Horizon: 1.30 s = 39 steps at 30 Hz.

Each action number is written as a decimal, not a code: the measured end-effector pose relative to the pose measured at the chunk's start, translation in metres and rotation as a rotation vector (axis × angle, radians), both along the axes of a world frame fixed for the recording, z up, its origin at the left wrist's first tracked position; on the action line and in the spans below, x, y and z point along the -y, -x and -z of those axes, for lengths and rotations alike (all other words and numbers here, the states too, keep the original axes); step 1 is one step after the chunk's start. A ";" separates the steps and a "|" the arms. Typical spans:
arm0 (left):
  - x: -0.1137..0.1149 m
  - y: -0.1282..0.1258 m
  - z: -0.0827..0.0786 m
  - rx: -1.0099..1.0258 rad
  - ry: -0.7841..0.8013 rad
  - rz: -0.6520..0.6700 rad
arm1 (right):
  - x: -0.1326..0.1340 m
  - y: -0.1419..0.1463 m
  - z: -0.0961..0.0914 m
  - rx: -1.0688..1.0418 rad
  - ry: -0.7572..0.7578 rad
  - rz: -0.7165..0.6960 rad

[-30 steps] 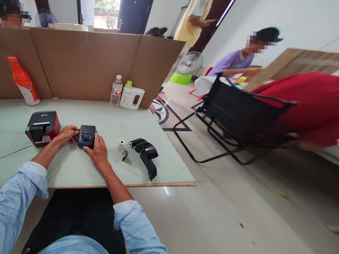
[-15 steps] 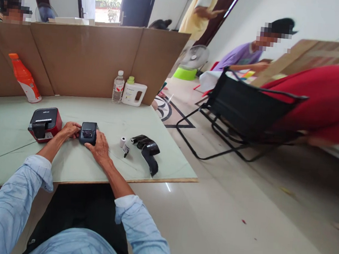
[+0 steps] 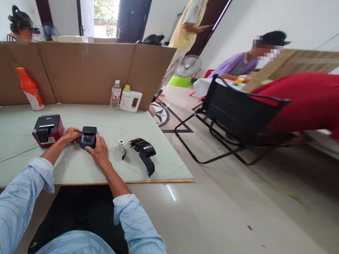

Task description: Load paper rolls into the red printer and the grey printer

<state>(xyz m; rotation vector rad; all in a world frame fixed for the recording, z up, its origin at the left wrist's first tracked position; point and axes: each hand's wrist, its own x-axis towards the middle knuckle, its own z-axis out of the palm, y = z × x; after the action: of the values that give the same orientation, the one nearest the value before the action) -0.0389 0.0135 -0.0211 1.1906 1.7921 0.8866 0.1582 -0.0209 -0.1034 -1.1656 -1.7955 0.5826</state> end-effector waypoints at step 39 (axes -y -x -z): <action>0.006 0.016 -0.010 -0.080 -0.359 0.270 | 0.004 -0.007 -0.003 0.022 0.005 -0.016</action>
<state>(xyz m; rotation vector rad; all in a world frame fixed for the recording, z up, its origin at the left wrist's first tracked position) -0.0544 0.0078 -0.0116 1.6723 1.5226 1.0373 0.1649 -0.0252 -0.1001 -1.1657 -1.8253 0.5856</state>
